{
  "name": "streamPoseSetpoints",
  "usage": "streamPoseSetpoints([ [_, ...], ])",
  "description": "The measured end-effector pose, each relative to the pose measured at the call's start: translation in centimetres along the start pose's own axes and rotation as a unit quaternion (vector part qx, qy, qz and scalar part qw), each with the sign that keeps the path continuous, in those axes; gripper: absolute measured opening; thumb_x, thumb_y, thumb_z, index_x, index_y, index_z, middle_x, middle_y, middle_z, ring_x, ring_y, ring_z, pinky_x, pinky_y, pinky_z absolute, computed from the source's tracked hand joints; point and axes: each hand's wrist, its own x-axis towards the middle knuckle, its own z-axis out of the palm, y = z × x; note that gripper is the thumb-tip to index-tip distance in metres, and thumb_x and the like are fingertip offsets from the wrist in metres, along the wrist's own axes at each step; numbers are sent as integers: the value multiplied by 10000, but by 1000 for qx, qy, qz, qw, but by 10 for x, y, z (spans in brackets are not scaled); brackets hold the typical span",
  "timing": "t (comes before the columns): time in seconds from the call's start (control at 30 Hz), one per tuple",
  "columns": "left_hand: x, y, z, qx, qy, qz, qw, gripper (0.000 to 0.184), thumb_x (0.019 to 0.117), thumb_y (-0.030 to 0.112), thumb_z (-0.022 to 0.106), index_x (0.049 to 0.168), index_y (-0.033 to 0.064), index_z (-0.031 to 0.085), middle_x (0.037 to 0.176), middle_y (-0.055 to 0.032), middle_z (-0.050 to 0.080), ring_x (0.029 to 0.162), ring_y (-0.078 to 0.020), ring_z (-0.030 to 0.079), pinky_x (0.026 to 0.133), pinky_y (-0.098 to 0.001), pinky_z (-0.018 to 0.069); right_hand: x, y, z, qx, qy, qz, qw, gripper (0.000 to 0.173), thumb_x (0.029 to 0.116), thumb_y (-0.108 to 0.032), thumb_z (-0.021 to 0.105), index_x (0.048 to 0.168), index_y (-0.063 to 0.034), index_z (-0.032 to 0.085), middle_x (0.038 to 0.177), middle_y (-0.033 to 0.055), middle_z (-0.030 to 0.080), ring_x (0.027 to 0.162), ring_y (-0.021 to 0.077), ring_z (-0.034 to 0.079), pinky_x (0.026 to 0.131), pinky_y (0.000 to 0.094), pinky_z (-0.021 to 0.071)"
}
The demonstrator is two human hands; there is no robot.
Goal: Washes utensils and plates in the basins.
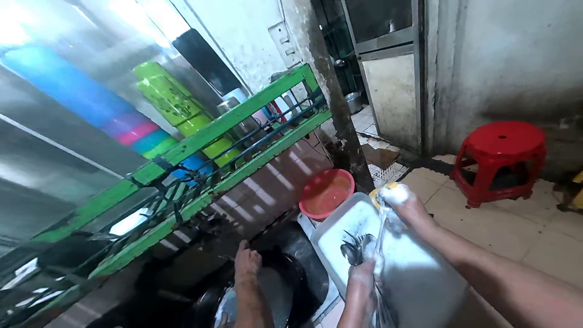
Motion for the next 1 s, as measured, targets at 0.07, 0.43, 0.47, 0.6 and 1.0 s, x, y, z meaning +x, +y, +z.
streamPoseSetpoints([
  [0.07,0,0,1,-21,14,11,1000,166,1068,95,496,964,-27,543,632,-53,500,451,-106,457,440,-240,442,-17,10,16,36,-29,39,998,489,1014,-326,651,1364,0,549,1183,242,665,1090,364,655,961,574,512],
  [0.43,6,10,-7,-252,-25,31,967,225,1014,17,550,1217,-79,571,1008,-193,693,861,-266,710,776,-412,620,-11,-17,-7,-261,-380,47,886,425,996,-264,670,1307,22,615,1240,279,637,1182,422,604,1021,611,447],
  [0.47,5,11,-6,-248,-38,29,967,232,1007,4,555,1229,-66,564,1036,-185,693,907,-255,705,809,-407,611,-18,-20,-3,-291,-427,37,856,421,994,-248,673,1304,30,610,1238,292,632,1182,440,599,1009,626,443],
  [0.6,6,10,-7,-190,-82,-3,978,230,990,15,595,1205,-67,578,984,-182,714,880,-250,718,795,-406,617,-45,-6,9,-280,-534,-1,798,407,1002,-222,655,1248,98,600,1187,327,622,1106,452,608,955,634,450],
  [1.0,21,9,-3,-180,-78,-42,980,212,1090,156,438,1023,7,572,656,-53,548,495,-144,548,489,-290,534,-21,-21,-30,-241,-368,-50,897,472,888,-235,798,1286,-46,630,1176,175,675,1093,309,648,964,533,499],
])
